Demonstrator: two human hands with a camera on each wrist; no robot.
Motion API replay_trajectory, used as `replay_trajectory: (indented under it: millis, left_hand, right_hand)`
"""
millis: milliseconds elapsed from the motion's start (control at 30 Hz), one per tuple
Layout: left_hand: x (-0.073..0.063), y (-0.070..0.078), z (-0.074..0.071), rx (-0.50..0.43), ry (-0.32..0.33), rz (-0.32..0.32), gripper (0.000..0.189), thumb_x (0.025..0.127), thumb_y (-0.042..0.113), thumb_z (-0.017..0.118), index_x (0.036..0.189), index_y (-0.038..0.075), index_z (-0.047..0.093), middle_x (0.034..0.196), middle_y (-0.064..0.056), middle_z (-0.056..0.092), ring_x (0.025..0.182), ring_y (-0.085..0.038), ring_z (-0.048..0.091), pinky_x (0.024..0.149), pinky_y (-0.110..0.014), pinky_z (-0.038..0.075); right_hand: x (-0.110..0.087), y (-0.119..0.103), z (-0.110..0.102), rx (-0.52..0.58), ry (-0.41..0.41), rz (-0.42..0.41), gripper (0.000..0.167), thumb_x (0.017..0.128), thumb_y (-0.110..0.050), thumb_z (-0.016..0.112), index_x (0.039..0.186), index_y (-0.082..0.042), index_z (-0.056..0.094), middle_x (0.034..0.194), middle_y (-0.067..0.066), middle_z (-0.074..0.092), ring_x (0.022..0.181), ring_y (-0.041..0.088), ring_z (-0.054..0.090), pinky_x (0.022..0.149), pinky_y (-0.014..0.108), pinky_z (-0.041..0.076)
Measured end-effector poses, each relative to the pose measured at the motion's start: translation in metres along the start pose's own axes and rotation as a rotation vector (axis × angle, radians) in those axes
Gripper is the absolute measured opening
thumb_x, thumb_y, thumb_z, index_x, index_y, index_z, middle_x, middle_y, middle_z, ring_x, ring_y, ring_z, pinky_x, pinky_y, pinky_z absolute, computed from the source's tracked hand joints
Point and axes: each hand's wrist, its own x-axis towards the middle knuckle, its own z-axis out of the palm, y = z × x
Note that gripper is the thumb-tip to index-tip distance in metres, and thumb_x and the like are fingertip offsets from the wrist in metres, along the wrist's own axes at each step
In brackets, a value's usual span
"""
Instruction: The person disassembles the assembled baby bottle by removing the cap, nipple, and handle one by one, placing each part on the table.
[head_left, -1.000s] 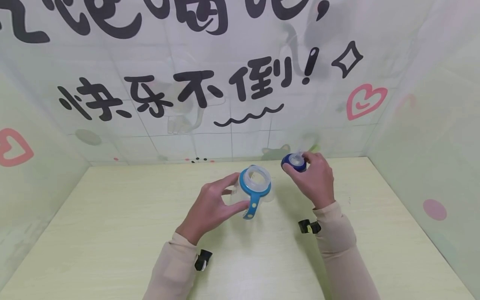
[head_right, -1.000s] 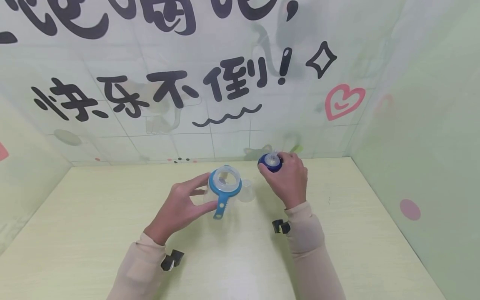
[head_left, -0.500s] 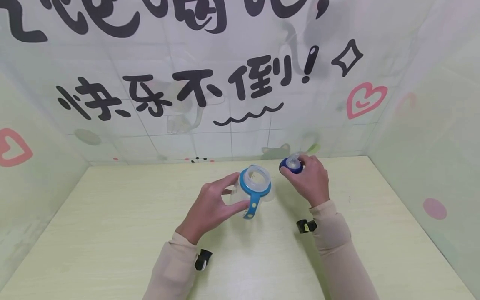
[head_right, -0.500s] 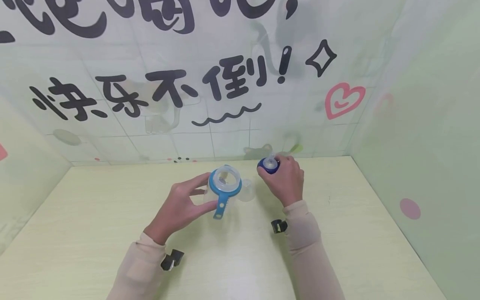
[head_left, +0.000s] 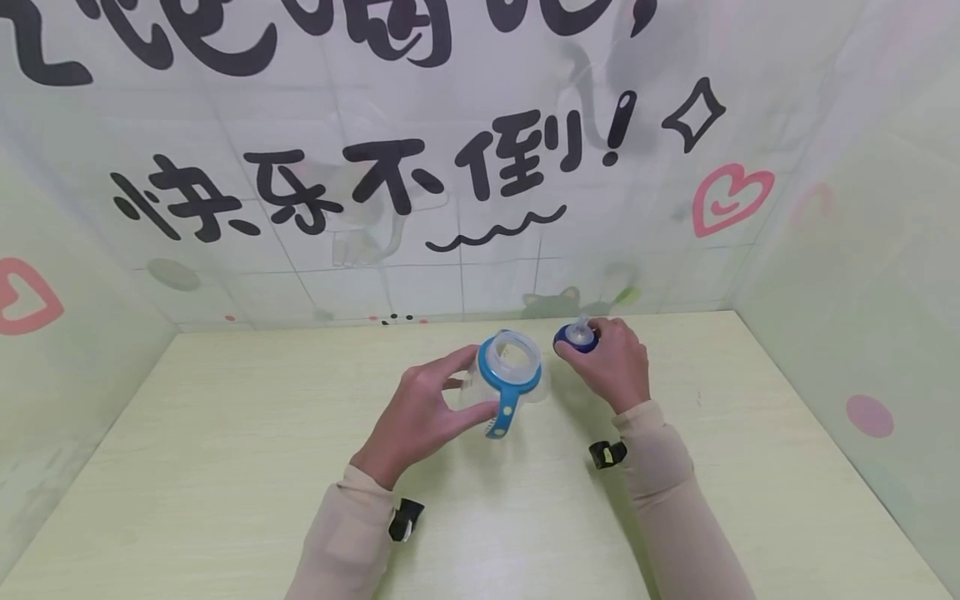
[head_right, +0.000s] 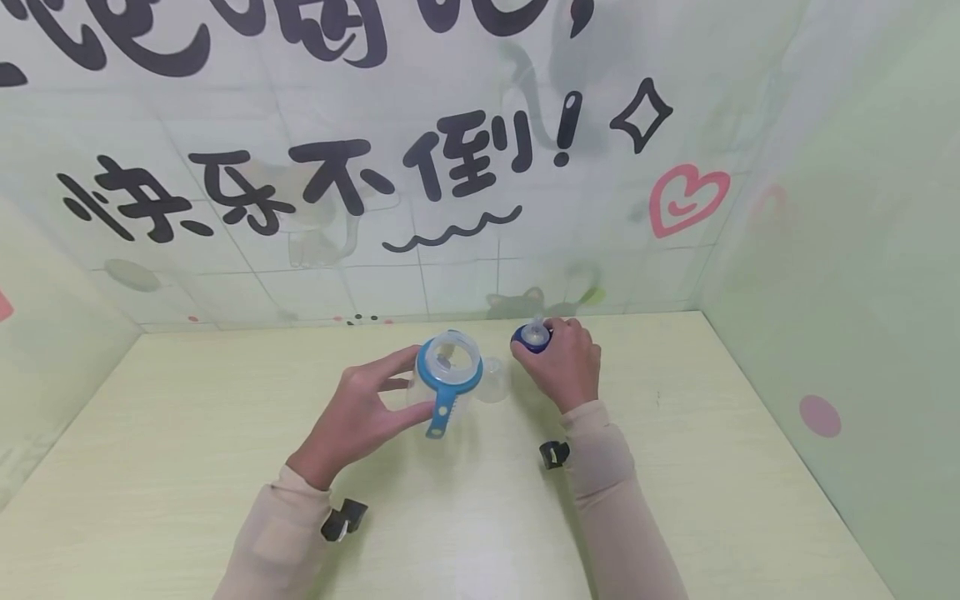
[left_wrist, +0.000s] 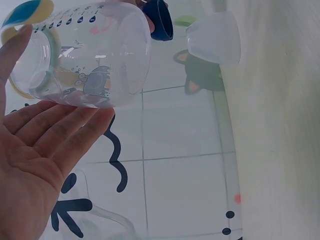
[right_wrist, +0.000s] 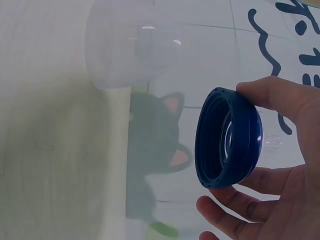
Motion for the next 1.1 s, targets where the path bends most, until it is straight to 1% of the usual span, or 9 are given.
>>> replay_trajectory:
  millis: [267, 533, 933, 1100]
  left_hand:
    - [0.000, -0.001, 0.000, -0.001, 0.003, 0.006, 0.063, 0.080, 0.024, 0.086, 0.136, 0.009, 0.060, 0.126, -0.005, 0.068, 0.116, -0.020, 0.064, 0.085, -0.031, 0.059]
    - [0.000, -0.001, -0.001, -0.002, 0.003, 0.009, 0.064, 0.080, 0.025, 0.085, 0.136, 0.009, 0.059, 0.127, -0.005, 0.067, 0.117, -0.020, 0.064, 0.085, -0.030, 0.059]
    - [0.000, 0.000, -0.001, 0.004, 0.008, 0.015, 0.063, 0.080, 0.023, 0.086, 0.135, 0.009, 0.060, 0.125, -0.005, 0.068, 0.115, -0.019, 0.065, 0.084, -0.029, 0.059]
    - [0.000, 0.000, -0.001, 0.000, 0.007, 0.016, 0.063, 0.080, 0.023, 0.086, 0.135, 0.009, 0.060, 0.126, -0.005, 0.068, 0.116, -0.020, 0.064, 0.085, -0.028, 0.059]
  right_hand:
    - [0.001, 0.005, 0.008, -0.029, -0.031, 0.008, 0.063, 0.083, -0.045, 0.071, 0.122, 0.004, 0.063, 0.110, 0.022, 0.063, 0.102, 0.038, 0.058, 0.090, 0.057, 0.047]
    - [0.002, 0.009, 0.015, -0.048, -0.064, 0.011, 0.064, 0.083, -0.043, 0.071, 0.124, 0.005, 0.062, 0.113, 0.023, 0.062, 0.104, 0.039, 0.058, 0.091, 0.057, 0.047]
    - [0.004, 0.016, 0.022, -0.083, -0.090, 0.012, 0.060, 0.081, -0.042, 0.073, 0.119, 0.004, 0.065, 0.106, 0.022, 0.064, 0.097, 0.037, 0.060, 0.085, 0.056, 0.049]
    - [0.003, 0.018, 0.024, -0.084, -0.103, 0.014, 0.059, 0.082, -0.042, 0.074, 0.117, 0.005, 0.065, 0.106, 0.022, 0.064, 0.097, 0.037, 0.060, 0.085, 0.056, 0.049]
